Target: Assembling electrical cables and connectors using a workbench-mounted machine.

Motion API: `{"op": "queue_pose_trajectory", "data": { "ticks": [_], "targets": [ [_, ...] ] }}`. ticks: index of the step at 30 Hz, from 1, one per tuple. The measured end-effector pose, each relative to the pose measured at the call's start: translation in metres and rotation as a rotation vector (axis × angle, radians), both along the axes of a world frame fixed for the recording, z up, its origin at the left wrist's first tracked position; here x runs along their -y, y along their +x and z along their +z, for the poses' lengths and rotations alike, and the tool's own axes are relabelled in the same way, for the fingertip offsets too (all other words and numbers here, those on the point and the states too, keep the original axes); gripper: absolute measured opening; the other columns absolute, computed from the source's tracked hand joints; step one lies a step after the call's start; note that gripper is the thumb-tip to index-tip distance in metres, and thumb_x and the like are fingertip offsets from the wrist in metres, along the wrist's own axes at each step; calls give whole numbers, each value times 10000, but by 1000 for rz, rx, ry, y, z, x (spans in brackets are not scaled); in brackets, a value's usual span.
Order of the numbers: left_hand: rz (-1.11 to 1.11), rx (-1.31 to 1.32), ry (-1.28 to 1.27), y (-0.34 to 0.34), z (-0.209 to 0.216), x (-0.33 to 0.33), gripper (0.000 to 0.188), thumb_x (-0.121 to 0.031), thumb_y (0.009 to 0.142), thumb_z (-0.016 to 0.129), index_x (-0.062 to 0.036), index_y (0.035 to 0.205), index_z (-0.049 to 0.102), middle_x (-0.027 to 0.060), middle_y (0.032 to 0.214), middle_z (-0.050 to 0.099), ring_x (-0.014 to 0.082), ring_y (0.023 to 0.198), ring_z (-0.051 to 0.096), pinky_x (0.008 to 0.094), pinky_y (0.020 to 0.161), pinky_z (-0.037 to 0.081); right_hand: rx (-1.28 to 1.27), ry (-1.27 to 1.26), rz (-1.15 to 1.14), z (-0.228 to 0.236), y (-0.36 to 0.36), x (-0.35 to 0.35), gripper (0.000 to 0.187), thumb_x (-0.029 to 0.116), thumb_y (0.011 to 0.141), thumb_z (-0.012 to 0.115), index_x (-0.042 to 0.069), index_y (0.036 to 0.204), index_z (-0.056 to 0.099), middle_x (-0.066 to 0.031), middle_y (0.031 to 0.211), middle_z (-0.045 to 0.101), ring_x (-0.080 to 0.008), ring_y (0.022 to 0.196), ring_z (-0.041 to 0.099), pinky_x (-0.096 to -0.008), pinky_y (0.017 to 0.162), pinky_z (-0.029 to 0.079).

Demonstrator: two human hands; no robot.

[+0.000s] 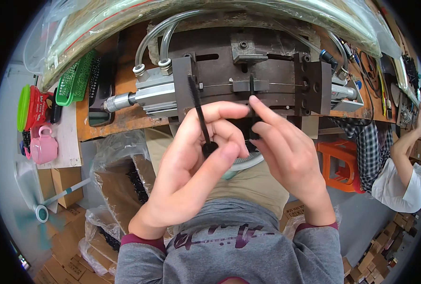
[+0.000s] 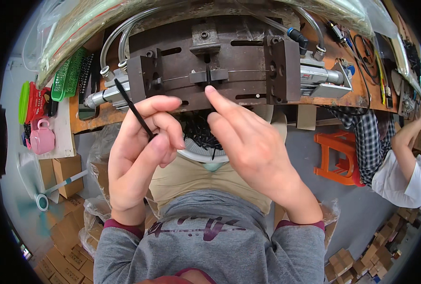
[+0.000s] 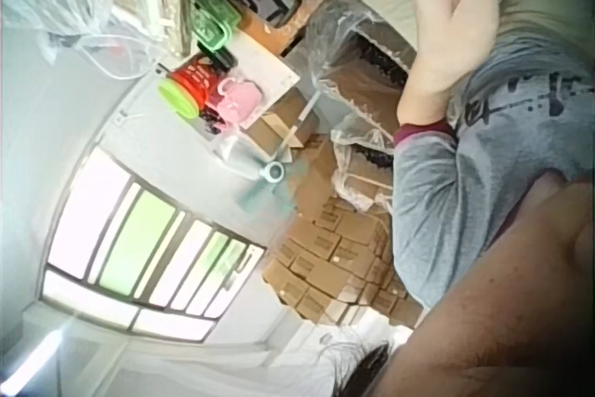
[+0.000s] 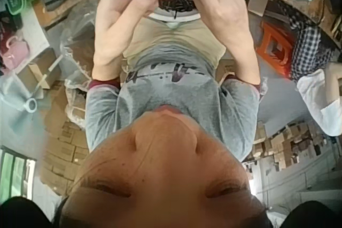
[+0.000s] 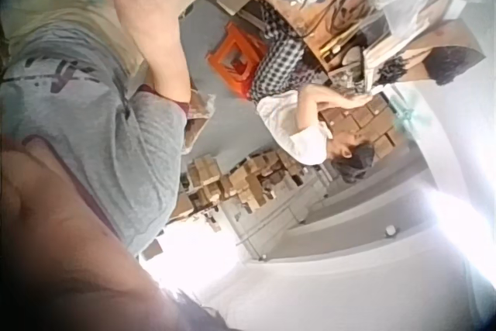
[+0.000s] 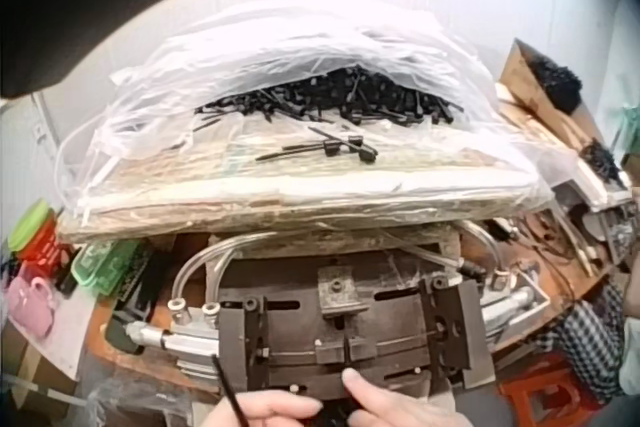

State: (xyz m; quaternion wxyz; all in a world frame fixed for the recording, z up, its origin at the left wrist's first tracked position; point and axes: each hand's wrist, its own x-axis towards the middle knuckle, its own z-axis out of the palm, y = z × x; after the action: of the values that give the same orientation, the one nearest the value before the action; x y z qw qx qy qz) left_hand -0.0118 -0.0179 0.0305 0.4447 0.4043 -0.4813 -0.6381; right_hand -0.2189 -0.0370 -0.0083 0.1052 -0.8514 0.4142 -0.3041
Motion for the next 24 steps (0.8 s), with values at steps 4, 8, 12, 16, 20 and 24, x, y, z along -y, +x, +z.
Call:
{"op": "queue_pose_trajectory", "data": {
  "ticks": [4, 8, 12, 16, 20, 24],
  "targets": [
    [65, -185, 66, -1, 5, -2, 763, 9, 895, 575, 104, 1582, 258, 146, 1209, 564, 239, 1096, 615, 351, 915, 524, -181, 2, -77, 7, 6, 8, 299, -19, 737, 775, 25, 1001, 643, -142, 1353, 675, -236, 752, 699, -344, 666, 562],
    [145, -39, -95, 5, 4, -2, 654, 97, 927, 537, 118, 1548, 335, 229, 1342, 572, 341, 1260, 620, 384, 996, 552, -275, 14, -84, 21, 11, 10, 293, 35, 750, 789, 46, 1008, 652, -124, 1348, 681, -220, 630, 659, -349, 604, 540],
    [220, 142, -282, 19, 2, -1, 468, 131, 863, 713, 51, 1321, 658, 161, 1247, 653, 227, 998, 733, 306, 823, 630, -233, 31, 14, 39, 10, 23, 298, 109, 761, 781, 40, 998, 614, -166, 1238, 701, -249, 651, 673, -355, 619, 561],
    [310, 482, -612, 19, -4, 3, 372, 15, 709, 899, -13, 1058, 772, 125, 1135, 679, 149, 850, 688, 283, 711, 589, 29, -121, -76, 68, 4, 80, 332, 214, 812, 847, 48, 1075, 732, -111, 1046, 754, -210, 761, 709, -312, 656, 541],
    [317, 676, -849, -1, -22, 12, 347, -17, 688, 880, -2, 1009, 748, 149, 1162, 693, 218, 861, 694, 319, 730, 583, -86, -335, -228, 98, 15, 180, 436, 333, 883, 776, 13, 1157, 667, -190, 1111, 687, -329, 1040, 652, -409, 881, 521],
    [295, 854, -916, -19, -38, 17, 327, -85, 696, 874, -1, 977, 729, 164, 1261, 709, 254, 922, 711, 335, 786, 589, -290, -1, -317, 97, 42, 241, 625, 523, 884, 732, -17, 1176, 612, -244, 1216, 608, -381, 1213, 552, -450, 1023, 462]
  ]
}}
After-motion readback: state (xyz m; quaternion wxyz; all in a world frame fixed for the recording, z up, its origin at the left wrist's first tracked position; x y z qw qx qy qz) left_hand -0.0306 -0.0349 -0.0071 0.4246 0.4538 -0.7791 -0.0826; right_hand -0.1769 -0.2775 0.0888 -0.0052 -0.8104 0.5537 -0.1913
